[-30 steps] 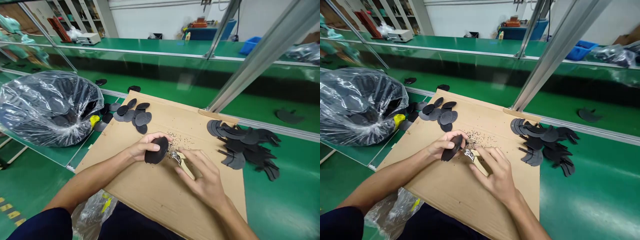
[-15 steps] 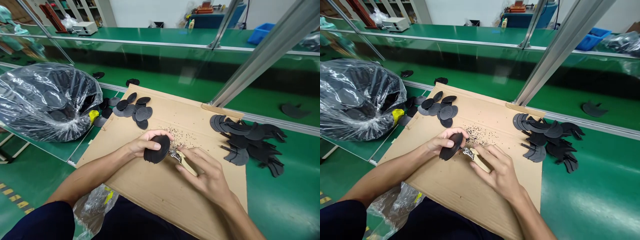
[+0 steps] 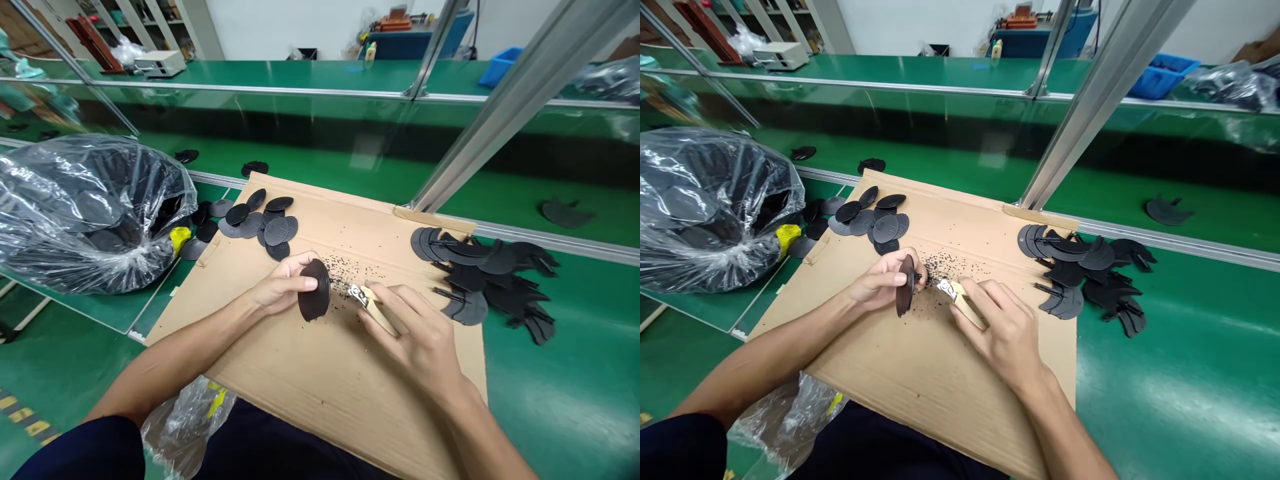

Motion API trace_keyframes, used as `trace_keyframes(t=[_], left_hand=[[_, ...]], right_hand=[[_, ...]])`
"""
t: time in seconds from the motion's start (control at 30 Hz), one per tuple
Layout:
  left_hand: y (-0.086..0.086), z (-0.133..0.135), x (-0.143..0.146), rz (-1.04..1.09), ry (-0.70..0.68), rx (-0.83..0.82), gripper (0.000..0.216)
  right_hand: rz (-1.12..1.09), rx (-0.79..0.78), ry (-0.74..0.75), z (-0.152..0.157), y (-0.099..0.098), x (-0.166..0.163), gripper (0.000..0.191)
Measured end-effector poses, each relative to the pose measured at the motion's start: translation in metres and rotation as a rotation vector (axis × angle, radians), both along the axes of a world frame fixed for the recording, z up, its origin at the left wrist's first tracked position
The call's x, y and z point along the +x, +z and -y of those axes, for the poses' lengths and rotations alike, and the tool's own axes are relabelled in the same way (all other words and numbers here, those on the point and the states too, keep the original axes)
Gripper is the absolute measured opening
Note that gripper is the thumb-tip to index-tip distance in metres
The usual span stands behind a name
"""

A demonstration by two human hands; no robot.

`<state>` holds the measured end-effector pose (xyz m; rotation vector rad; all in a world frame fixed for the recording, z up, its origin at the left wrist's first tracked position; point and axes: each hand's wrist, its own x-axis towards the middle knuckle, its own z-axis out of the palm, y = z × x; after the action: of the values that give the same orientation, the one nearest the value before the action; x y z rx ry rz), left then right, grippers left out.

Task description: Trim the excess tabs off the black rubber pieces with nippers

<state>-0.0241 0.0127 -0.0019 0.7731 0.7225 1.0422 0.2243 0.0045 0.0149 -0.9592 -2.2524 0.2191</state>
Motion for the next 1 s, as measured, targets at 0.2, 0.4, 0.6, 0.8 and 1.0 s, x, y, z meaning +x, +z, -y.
trace_keyframes(t=[0.2, 0.4, 0.6, 0.8, 1.0], left_hand=[[0.01, 0.004, 0.0, -0.238, -0.18, 0.082, 0.045], [0.006, 0.007, 0.005, -0.332, -0.066, 0.081, 0.048], [-0.001, 0.0, 0.005, -0.079, 0.124, -0.02, 0.029], [0.002, -0.002, 0.005, 0.176, 0.134, -0.132, 0.04], [-0.001, 0.004, 0.011, 0.209, 0.091, -0.186, 0.034]], right_hand=[[0.244, 0.187, -0.182, -0.001, -0.007, -0.001, 0.026], [0.288, 0.216, -0.229, -0.001, -0.008, -0.001, 0.029], [0.227, 0.178, -0.225, -0.001, -0.009, -0.001, 0.031], [0.125, 0.176, -0.146, 0.002, -0.009, -0.007, 0.029], [0.102, 0.187, -0.11, 0.009, -0.011, -0.013, 0.029]])
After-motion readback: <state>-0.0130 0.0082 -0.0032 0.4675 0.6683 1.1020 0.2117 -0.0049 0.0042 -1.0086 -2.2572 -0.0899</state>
